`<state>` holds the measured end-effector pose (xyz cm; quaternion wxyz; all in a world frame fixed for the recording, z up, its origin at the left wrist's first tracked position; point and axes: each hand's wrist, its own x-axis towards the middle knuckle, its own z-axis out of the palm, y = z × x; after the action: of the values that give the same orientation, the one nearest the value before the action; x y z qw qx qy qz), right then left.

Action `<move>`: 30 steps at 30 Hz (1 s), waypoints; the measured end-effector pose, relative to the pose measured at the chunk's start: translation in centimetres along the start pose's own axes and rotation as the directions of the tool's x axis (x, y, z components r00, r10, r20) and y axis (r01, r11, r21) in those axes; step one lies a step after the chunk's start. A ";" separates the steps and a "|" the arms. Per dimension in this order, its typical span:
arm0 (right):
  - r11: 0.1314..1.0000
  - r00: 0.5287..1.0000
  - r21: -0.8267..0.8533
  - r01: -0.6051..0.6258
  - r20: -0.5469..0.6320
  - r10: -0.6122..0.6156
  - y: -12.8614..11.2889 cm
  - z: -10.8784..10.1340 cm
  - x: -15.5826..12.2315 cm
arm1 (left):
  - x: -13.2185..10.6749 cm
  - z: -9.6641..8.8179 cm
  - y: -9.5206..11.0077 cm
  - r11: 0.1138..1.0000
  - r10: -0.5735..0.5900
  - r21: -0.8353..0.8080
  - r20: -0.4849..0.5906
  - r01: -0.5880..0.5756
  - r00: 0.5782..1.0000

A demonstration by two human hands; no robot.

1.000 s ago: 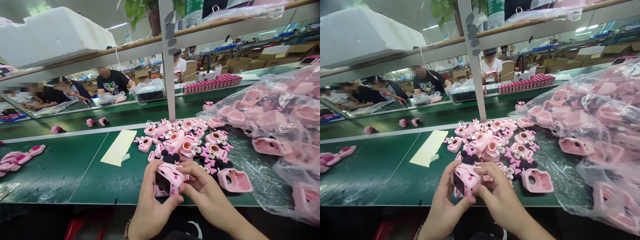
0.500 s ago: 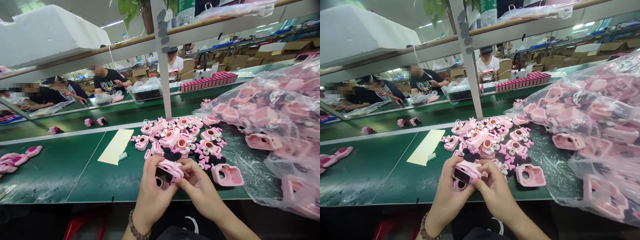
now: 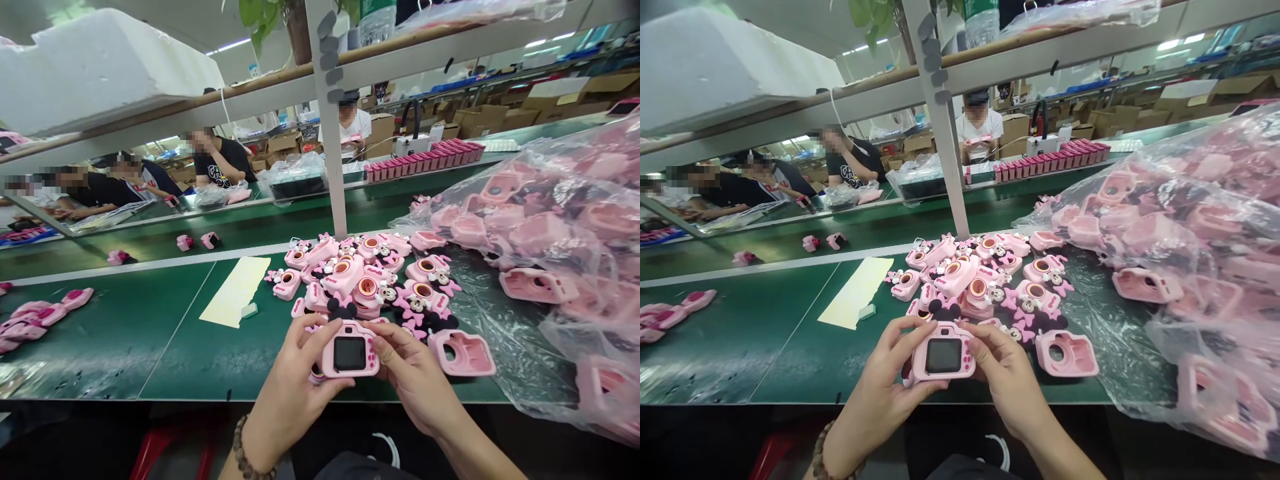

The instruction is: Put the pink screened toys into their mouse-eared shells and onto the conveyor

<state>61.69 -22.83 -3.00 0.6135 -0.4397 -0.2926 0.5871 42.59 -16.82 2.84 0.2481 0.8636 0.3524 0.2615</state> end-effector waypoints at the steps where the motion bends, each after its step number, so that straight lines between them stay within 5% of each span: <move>1: 1.000 1.000 -0.027 0.000 0.006 0.000 -0.1 -0.1 -0.1 | 0.0 -0.1 -0.2 0.999 0.045 0.028 -0.001 -0.045 0.999; 6: 0.933 0.991 -0.335 0.133 0.045 -0.125 -1.4 -0.8 -1.0 | -0.3 0.4 -0.5 0.973 0.209 0.139 -0.173 -0.186 0.962; 9: 0.914 0.982 -0.360 0.188 0.070 -0.174 -1.3 -1.6 -1.3 | -0.9 1.3 -0.3 0.997 0.077 0.031 -0.283 -0.071 0.956; 11: 0.938 0.983 -0.295 0.183 0.066 -0.171 -0.8 -2.0 -1.4 | -1.1 1.8 -0.1 0.999 -0.021 -0.047 -0.267 0.009 0.963; 16: 0.987 0.999 0.155 0.028 0.037 -0.034 0.6 -1.7 -1.7 | -1.2 2.8 0.1 0.992 0.038 -0.106 -0.242 -0.065 0.969; 21: 0.899 0.926 0.357 -0.254 0.359 0.119 0.9 -1.1 -1.7 | -0.9 3.4 0.4 0.981 -0.018 -0.193 -0.071 0.004 0.997; 26: 0.888 0.906 0.327 -0.323 0.379 0.190 1.0 -0.4 -1.4 | 0.0 2.7 1.2 0.994 0.056 -0.100 0.158 -0.040 0.986; 30: 0.857 0.914 0.363 -0.366 0.316 0.256 1.6 0.0 -1.1 | 0.3 2.5 1.3 0.999 0.019 -0.039 0.218 -0.011 0.976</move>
<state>60.75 -24.05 -4.24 0.5456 -0.2615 -0.1629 0.7794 44.96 -18.05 1.84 0.2993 0.8850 0.3115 0.1737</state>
